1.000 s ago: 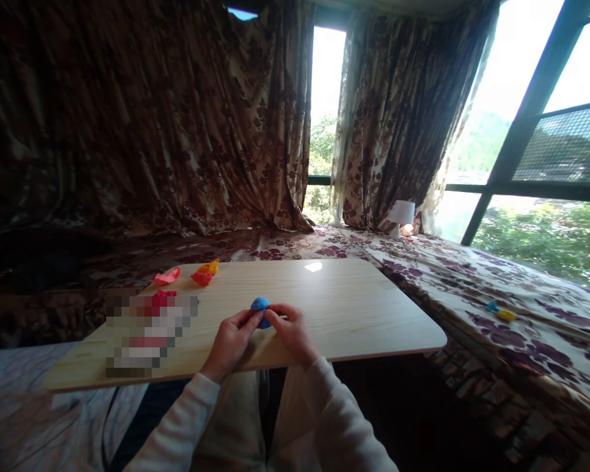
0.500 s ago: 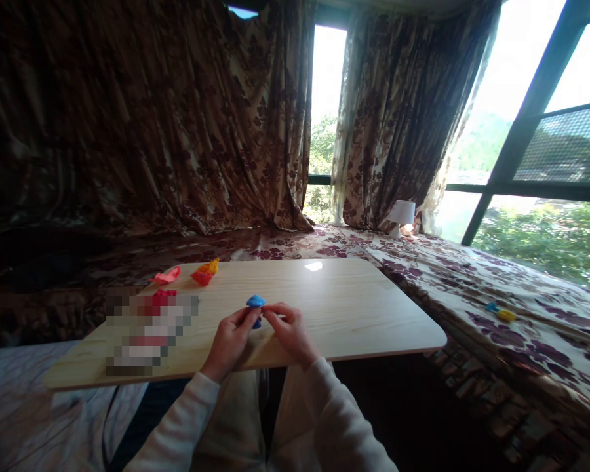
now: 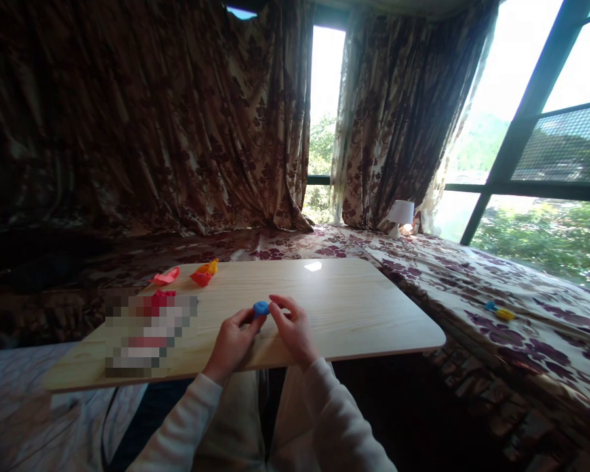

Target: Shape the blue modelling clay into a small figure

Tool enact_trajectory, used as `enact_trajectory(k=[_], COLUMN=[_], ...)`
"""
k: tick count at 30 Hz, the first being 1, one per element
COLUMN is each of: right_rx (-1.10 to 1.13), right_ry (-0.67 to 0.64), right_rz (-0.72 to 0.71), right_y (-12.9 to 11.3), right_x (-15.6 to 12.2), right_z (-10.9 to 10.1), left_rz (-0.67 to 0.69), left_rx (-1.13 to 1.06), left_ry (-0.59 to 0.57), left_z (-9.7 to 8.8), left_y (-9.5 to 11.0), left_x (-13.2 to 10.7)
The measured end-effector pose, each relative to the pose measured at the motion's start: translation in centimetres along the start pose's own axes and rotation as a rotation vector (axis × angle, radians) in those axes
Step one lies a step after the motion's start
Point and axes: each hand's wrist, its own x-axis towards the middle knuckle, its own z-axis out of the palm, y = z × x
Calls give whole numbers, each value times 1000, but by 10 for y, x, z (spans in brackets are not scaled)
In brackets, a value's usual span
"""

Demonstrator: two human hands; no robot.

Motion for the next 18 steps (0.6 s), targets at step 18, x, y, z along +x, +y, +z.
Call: enact_trajectory(k=[18], right_rx=[-10], right_ry=[-103], right_rz=[42], right_y=[5], right_x=[2], right_z=[0], left_rz=[205], left_rx=[287], left_ry=[40], left_z=[4], left_y=[-2], left_x=[-6])
